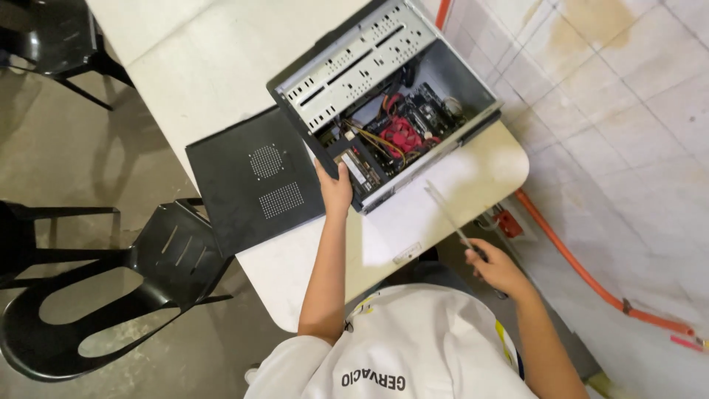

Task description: The person uses a screwdriver to secure screws on a computer tower and then attaches the side panel by sliding it into place.

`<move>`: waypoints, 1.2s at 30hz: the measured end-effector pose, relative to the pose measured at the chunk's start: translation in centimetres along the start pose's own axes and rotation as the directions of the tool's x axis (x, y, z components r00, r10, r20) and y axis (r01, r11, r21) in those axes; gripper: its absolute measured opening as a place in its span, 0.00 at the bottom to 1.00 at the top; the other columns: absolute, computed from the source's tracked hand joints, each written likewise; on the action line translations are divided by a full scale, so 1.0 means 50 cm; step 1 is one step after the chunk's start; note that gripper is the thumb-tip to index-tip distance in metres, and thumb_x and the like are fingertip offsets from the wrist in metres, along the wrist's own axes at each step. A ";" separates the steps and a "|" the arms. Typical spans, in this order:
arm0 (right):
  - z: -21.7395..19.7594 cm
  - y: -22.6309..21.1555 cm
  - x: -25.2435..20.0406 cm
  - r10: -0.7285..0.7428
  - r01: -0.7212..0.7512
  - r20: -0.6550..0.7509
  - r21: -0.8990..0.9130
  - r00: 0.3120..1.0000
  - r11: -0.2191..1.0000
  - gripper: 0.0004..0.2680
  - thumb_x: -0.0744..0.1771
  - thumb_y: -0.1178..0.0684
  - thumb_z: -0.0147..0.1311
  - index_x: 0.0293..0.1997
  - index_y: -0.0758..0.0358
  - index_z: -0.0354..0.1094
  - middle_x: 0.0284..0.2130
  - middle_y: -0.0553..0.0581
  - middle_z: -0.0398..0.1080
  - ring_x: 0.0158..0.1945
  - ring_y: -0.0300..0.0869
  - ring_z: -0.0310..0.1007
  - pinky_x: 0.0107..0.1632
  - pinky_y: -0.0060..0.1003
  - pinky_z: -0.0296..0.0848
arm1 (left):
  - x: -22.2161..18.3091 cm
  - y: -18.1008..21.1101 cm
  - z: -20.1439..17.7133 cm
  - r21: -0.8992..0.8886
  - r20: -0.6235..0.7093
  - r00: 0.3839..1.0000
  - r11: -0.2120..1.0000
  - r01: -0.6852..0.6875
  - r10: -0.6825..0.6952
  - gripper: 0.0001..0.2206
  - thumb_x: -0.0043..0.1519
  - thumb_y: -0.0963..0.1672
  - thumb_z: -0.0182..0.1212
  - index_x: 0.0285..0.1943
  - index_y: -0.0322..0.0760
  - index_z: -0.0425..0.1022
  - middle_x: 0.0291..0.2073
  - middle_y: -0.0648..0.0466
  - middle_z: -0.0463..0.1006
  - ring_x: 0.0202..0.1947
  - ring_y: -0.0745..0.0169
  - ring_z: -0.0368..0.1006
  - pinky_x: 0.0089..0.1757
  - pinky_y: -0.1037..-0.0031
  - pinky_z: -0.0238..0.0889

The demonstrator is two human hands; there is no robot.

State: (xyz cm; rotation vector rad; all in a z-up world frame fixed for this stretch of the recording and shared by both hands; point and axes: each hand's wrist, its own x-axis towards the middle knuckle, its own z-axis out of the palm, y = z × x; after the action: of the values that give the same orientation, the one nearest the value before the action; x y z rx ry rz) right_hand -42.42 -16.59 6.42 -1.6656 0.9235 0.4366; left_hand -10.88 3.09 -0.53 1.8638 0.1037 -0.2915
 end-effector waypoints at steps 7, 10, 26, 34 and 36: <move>-0.137 0.133 0.151 0.054 -0.080 -0.268 -0.086 0.962 0.993 0.22 0.72 0.45 0.47 0.75 0.68 0.55 0.55 0.76 0.71 0.51 0.58 0.75 0.49 0.53 0.78 | 0.066 -0.007 -0.064 0.214 0.142 0.989 0.974 -0.072 0.042 0.33 0.70 0.49 0.53 0.81 0.35 0.43 0.63 0.20 0.67 0.61 0.20 0.67 0.57 0.39 0.64; -0.180 0.060 0.151 0.008 -0.086 -0.312 -0.235 0.950 0.968 0.22 0.72 0.48 0.44 0.76 0.68 0.54 0.65 0.77 0.63 0.67 0.63 0.64 0.63 0.58 0.68 | 0.109 -0.028 -0.097 0.220 0.178 0.982 0.971 -0.095 0.056 0.34 0.70 0.49 0.55 0.82 0.37 0.45 0.65 0.25 0.66 0.58 0.27 0.72 0.53 0.45 0.68; -0.136 -0.053 0.412 -0.345 0.004 -0.407 -0.641 0.846 0.767 0.17 0.69 0.52 0.50 0.67 0.61 0.65 0.49 0.66 0.70 0.50 0.60 0.79 0.51 0.54 0.79 | 0.223 -0.050 -0.222 0.098 0.172 0.980 0.988 -0.116 0.098 0.21 0.72 0.51 0.53 0.71 0.42 0.72 0.65 0.42 0.72 0.62 0.39 0.71 0.59 0.52 0.66; -0.172 -0.036 0.519 -0.400 0.124 -0.371 -0.585 0.838 0.802 0.20 0.69 0.50 0.47 0.70 0.64 0.60 0.53 0.72 0.66 0.55 0.68 0.74 0.57 0.60 0.73 | 0.130 -0.228 -0.339 -0.010 -0.829 0.483 0.869 0.494 -0.284 0.20 0.62 0.49 0.65 0.61 0.42 0.71 0.53 0.43 0.70 0.55 0.42 0.70 0.54 0.55 0.66; -0.196 -0.049 0.544 -0.447 0.186 -0.363 -0.569 0.818 0.801 0.19 0.70 0.52 0.46 0.71 0.68 0.59 0.54 0.76 0.65 0.58 0.71 0.71 0.61 0.61 0.70 | 0.125 -0.224 -0.336 -0.124 -0.829 0.422 0.856 0.502 -0.367 0.23 0.61 0.49 0.66 0.62 0.37 0.67 0.55 0.36 0.67 0.57 0.34 0.69 0.55 0.51 0.64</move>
State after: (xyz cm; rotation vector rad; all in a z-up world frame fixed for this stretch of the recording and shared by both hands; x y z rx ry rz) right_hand -25.29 -35.04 -8.06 -2.4591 0.8843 0.0036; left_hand -4.82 21.99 -7.75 1.9409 1.3048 0.2988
